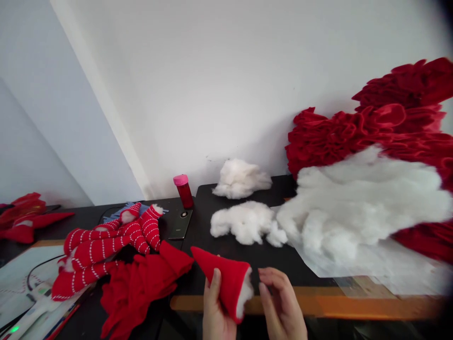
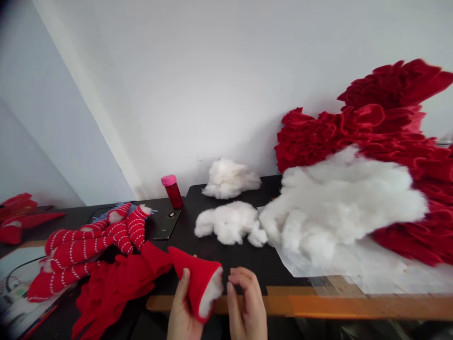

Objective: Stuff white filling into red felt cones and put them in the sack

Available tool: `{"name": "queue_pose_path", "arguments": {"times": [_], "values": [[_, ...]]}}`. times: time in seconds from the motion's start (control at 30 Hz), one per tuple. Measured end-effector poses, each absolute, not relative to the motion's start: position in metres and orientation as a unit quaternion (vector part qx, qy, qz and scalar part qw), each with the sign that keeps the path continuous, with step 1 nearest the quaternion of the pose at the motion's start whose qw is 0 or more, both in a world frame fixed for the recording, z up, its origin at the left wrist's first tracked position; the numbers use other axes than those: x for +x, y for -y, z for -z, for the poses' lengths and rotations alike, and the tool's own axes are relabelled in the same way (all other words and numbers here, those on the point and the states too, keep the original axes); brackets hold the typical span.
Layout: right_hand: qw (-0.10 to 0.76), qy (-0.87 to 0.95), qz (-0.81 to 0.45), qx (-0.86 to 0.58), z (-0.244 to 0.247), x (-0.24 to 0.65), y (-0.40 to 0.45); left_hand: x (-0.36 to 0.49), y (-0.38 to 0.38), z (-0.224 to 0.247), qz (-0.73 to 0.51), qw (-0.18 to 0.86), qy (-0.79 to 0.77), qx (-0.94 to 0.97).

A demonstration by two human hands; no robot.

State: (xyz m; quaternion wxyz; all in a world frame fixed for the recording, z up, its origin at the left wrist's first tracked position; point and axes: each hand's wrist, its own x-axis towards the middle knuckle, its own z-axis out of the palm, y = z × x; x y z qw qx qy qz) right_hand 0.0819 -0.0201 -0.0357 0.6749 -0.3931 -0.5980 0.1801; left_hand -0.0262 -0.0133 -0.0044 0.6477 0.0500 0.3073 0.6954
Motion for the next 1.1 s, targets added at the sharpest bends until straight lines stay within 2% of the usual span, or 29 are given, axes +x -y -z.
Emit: {"name": "queue_pose_path", "arguments": {"times": [0.07, 0.17, 0.33, 0.5, 0.6, 0.7, 0.8, 1.0, 1.1], "values": [[0.625, 0.683, -0.106, -0.363, 0.044, 0.085, 0.025, -0.024, 0.015, 0.005, -0.696, 0.634, -0.328, 0.076], [0.550, 0.764, -0.079, -0.328, 0.050, 0.087, 0.027, -0.022, 0.020, 0.009, -0.695, 0.640, -0.304, 0.120], [0.491, 0.793, -0.212, -0.292, 0.032, 0.086, 0.022, -0.019, 0.026, 0.012, -0.694, 0.613, -0.320, 0.202], [0.553, 0.750, -0.222, -0.287, 0.022, 0.092, 0.019, -0.021, 0.026, 0.011, -0.679, 0.642, -0.297, 0.197], [0.582, 0.698, -0.284, -0.306, 0.019, 0.094, 0.022, -0.027, 0.025, 0.010, -0.659, 0.669, -0.301, 0.167], [0.593, 0.646, -0.348, -0.332, 0.018, 0.091, 0.026, -0.031, 0.021, 0.005, -0.672, 0.642, -0.340, 0.145], [0.641, 0.595, -0.323, -0.362, 0.025, 0.085, 0.033, -0.027, 0.017, 0.002, -0.684, 0.629, -0.345, 0.133], [0.626, 0.541, -0.377, -0.417, 0.045, 0.081, 0.047, -0.010, 0.026, 0.008, -0.693, 0.637, -0.303, 0.149], [0.657, 0.523, -0.358, -0.407, 0.039, 0.084, 0.044, -0.008, 0.028, 0.008, -0.689, 0.632, -0.321, 0.149]]}}
